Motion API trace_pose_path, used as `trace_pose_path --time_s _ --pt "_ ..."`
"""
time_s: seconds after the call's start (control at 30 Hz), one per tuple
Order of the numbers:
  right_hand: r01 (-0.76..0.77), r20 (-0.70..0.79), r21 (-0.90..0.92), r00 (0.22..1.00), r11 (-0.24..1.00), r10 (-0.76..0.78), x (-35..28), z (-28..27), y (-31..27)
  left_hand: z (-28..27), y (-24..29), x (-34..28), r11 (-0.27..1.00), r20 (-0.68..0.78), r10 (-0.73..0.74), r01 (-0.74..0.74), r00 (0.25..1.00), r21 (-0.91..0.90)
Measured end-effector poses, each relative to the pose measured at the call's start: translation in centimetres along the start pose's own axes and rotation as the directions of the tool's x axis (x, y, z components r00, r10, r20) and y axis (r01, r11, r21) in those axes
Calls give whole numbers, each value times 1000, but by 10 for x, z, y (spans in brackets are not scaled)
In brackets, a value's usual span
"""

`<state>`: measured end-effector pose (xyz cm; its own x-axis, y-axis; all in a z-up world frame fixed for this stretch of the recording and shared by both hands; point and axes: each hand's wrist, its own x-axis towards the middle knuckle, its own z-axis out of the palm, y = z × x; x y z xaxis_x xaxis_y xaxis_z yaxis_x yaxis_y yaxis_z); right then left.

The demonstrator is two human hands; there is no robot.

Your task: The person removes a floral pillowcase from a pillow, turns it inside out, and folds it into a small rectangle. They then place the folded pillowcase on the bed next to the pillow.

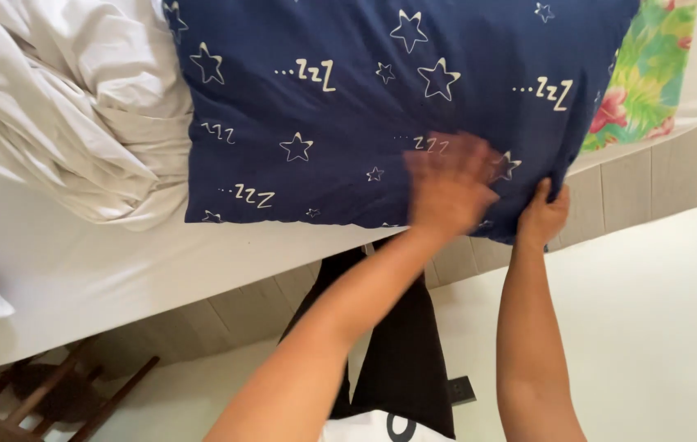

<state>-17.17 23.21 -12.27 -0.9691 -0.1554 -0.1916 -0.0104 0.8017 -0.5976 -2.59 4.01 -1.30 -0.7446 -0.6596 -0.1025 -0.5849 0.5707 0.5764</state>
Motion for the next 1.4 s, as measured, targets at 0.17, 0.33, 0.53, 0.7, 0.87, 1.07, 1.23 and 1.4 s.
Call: trace_pose_path --time_s 0.17,0.33,0.53,0.7,0.87,1.07,1.23,1.4 --pt "-20 -152 -223 988 975 -15 15 -8 21 20 -25 37 895 211 414 -439 885 83" --pt "17 -107 -431 992 902 -69 22 -4 1 -97 -153 95 913 105 192 -217 976 346" --pt "41 -102 -431 990 901 -95 -10 -4 -131 -154 -257 101 732 -182 -485 510 856 452" --pt "820 455 -242 568 518 -686 -86 68 -279 -135 -270 99 675 -182 -592 606 785 420" --pt "868 377 -113 487 483 -788 -53 123 -305 -135 -272 99 664 -182 -591 602 786 444" --pt "570 386 -446 818 690 -426 81 72 -228 -124 -281 100 703 -187 -535 557 824 441" --pt "255 357 -467 930 847 -83 135 52 -169 -111 -196 132 649 -300 -515 594 803 476" --pt "290 327 -571 938 768 -110 138 65 -158 -30 1 177 952 -133 -149 179 980 248"
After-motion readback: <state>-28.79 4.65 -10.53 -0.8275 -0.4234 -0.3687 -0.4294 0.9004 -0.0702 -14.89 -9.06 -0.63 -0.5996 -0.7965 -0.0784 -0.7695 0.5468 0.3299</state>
